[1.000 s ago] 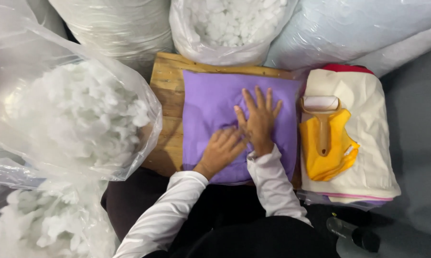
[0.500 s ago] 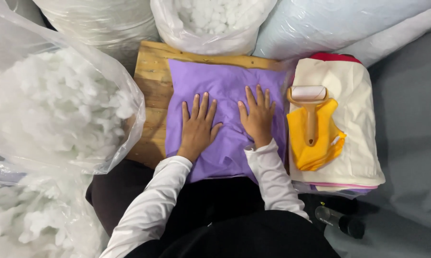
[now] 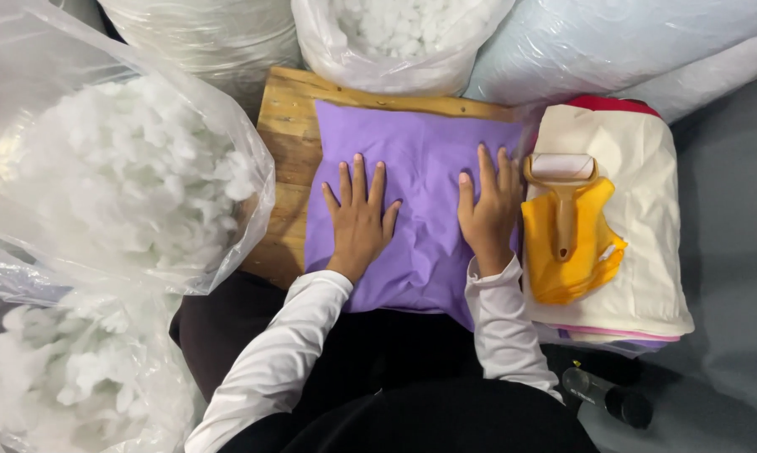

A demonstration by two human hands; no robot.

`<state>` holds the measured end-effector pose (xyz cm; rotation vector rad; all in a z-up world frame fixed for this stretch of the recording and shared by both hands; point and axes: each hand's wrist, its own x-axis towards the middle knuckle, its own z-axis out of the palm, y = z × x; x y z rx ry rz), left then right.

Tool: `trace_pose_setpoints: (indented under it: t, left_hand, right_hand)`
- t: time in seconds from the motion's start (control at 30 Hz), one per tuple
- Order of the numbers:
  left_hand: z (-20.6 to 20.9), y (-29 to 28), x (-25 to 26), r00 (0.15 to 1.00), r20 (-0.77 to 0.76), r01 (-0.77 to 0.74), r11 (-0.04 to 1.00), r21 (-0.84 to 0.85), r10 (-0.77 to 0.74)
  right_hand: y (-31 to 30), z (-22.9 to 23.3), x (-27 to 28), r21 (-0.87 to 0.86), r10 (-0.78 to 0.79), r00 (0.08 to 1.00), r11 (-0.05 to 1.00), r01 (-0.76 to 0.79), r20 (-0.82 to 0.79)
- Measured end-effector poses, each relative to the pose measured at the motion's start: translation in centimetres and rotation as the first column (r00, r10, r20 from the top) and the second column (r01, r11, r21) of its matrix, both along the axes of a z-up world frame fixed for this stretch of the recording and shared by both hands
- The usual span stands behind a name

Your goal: Stuffing a purple pillowcase with white fiberfill material taken from large storage bags.

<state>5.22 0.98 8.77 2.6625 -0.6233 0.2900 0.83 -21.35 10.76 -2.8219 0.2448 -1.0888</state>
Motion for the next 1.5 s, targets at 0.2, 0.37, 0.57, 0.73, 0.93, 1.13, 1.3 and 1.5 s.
trace_pose_setpoints:
  t: [0.2, 0.37, 0.57, 0.73, 0.93, 1.13, 1.3, 1.5]
  left_hand:
    - [0.0, 0.1, 0.1, 0.999, -0.003, -0.045, 0.999, -0.024, 0.045]
    - [-0.5, 0.5, 0.7, 0.999, 0.011, -0.04, 0.988, -0.146, 0.042]
    - [-2.1, 1.0, 1.7, 0.983, 0.133, 0.156, 0.965, -0.212, -0.129]
    - [-1.6, 1.6, 2.1, 0.985, 0.036, 0.17, 0.97, -0.176, -0.166]
    - [-1.7, 1.3, 1.9, 0.997, -0.081, 0.023, 0.981, 0.192, -0.007]
    - [0.4, 1.4, 1.6, 0.996, -0.007, 0.087, 0.996, 0.004, -0.087]
    - [1.1, 1.4, 1.3, 0.993, -0.116, 0.011, 0.998, 0.064, -0.004]
    - [1.9, 5.6, 1.1, 0.929, -0.295, -0.184, 0.971, 0.152, 0.222]
  right_hand:
    - [5.9, -5.1, 5.2, 0.035, 0.063, 0.913, 0.998, -0.054, -0.404]
    - [8.4, 0.5, 6.4, 0.099, 0.063, 0.949, 0.995, -0.034, -0.307]
    - [11.0, -5.1, 8.1, 0.034, 0.136, 0.762, 0.988, -0.148, -0.633]
    - [8.2, -0.9, 4.9, 0.044, 0.191, 0.877, 0.98, -0.191, -0.441]
    - [2.9, -4.0, 2.1, 0.105, 0.106, 0.885, 0.992, -0.065, -0.453]
    - [-0.8, -3.8, -0.3, -0.084, -0.05, 0.986, 0.996, 0.037, -0.162]
    - [-3.6, -1.7, -3.2, 0.385, 0.336, 0.925, 0.889, -0.249, -0.176]
    - [-5.4, -1.4, -15.9, 0.432, -0.132, 0.892, 0.838, 0.333, -0.431]
